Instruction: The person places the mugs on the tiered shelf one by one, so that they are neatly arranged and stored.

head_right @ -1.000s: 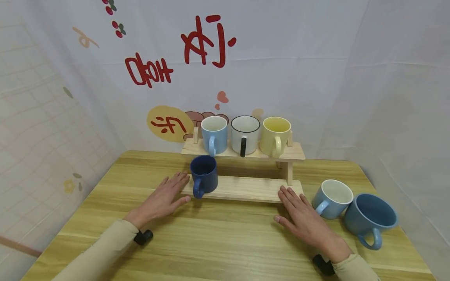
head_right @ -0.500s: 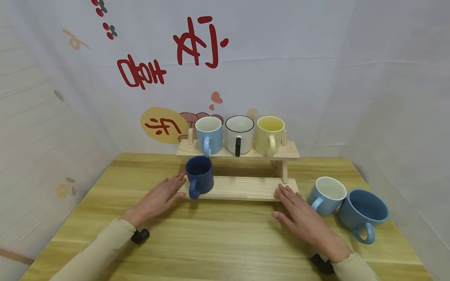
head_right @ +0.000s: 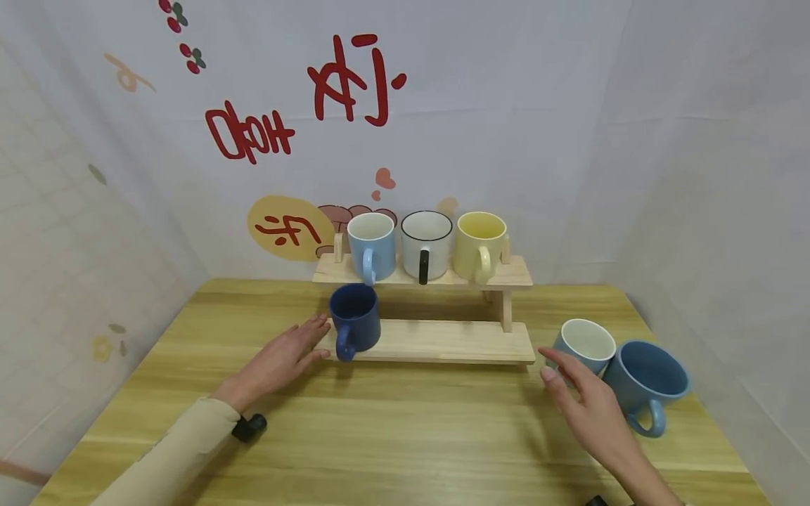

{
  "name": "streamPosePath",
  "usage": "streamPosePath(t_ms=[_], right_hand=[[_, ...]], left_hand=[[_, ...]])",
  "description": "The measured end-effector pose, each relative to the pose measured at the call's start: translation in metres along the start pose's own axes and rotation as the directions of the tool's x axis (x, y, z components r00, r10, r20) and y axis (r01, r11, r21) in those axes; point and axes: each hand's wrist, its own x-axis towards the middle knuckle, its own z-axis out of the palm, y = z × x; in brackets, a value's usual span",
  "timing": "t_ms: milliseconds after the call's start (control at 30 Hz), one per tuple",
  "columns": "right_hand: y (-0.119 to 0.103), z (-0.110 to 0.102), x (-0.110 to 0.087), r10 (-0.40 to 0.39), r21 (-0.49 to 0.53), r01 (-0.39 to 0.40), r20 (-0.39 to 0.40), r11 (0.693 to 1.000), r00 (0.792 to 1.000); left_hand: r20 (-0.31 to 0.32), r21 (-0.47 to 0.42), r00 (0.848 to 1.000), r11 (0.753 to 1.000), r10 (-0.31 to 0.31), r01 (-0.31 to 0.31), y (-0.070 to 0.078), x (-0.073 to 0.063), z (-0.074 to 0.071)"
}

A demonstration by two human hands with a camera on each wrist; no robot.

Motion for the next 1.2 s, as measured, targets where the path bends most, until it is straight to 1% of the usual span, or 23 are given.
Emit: streamPosePath(t_ms=[67,167,233,400,533,633,733,833,933,967,1067,1167,1200], right_hand=[[0.007,-0.002,-0.006,0.058,0.048,-0.056,-0.023,0.997,0.998],[0.017,-0.003,-0.013,0.119,0.102,-0.114,-0.045,0.988,0.992],[0.024,-0.003,-0.015,0.161,0.142,-0.154,-0.038,0.978,0.986],[0.036,-0.001,-0.018,0.249,0.284,-0.247,0.031,0.927,0.968],[0.042,0.002,-0.017,0.290,0.356,-0.292,0.058,0.888,0.955],[0.047,0.004,-0.015,0.315,0.411,-0.335,0.119,0.848,0.942],[0.052,0.007,-0.011,0.333,0.486,-0.385,0.194,0.784,0.923],[0.055,0.011,-0.007,0.347,0.551,-0.418,0.234,0.722,0.908],[0.057,0.014,-0.005,0.354,0.586,-0.418,0.227,0.694,0.907],[0.057,0.015,-0.004,0.352,0.608,-0.408,0.217,0.681,0.911],[0.057,0.017,-0.001,0.338,0.659,-0.371,0.183,0.654,0.923],[0.055,0.020,0.002,0.319,0.716,-0.344,0.177,0.607,0.931],[0.055,0.021,0.003,0.304,0.734,-0.326,0.170,0.595,0.938]], left_hand=[[0.002,-0.001,1.000,1.000,-0.003,0.003,0.001,-0.001,0.001],[-0.004,-0.002,1.000,1.000,-0.001,0.001,0.001,-0.001,0.001],[-0.010,-0.005,1.000,1.000,0.001,-0.001,0.001,-0.002,0.001],[-0.012,-0.014,1.000,1.000,0.001,-0.001,0.000,-0.003,0.001],[-0.015,-0.017,1.000,1.000,0.006,-0.006,0.000,-0.003,0.001],[-0.016,-0.015,1.000,1.000,0.006,-0.006,0.000,-0.002,0.001],[-0.008,-0.017,1.000,1.000,0.003,-0.004,0.001,-0.002,0.001],[-0.005,-0.025,1.000,1.000,0.006,-0.006,0.001,-0.002,0.001],[-0.008,-0.026,1.000,1.000,0.007,-0.007,0.002,-0.001,0.000],[-0.009,-0.024,1.000,1.000,0.007,-0.007,0.002,0.000,0.000],[-0.005,-0.024,1.000,1.000,-0.002,0.002,0.002,0.000,-0.001],[0.000,-0.027,1.000,1.000,-0.007,0.007,0.002,-0.001,-0.002],[0.002,-0.027,1.000,1.000,-0.008,0.008,0.001,-0.001,-0.002]])
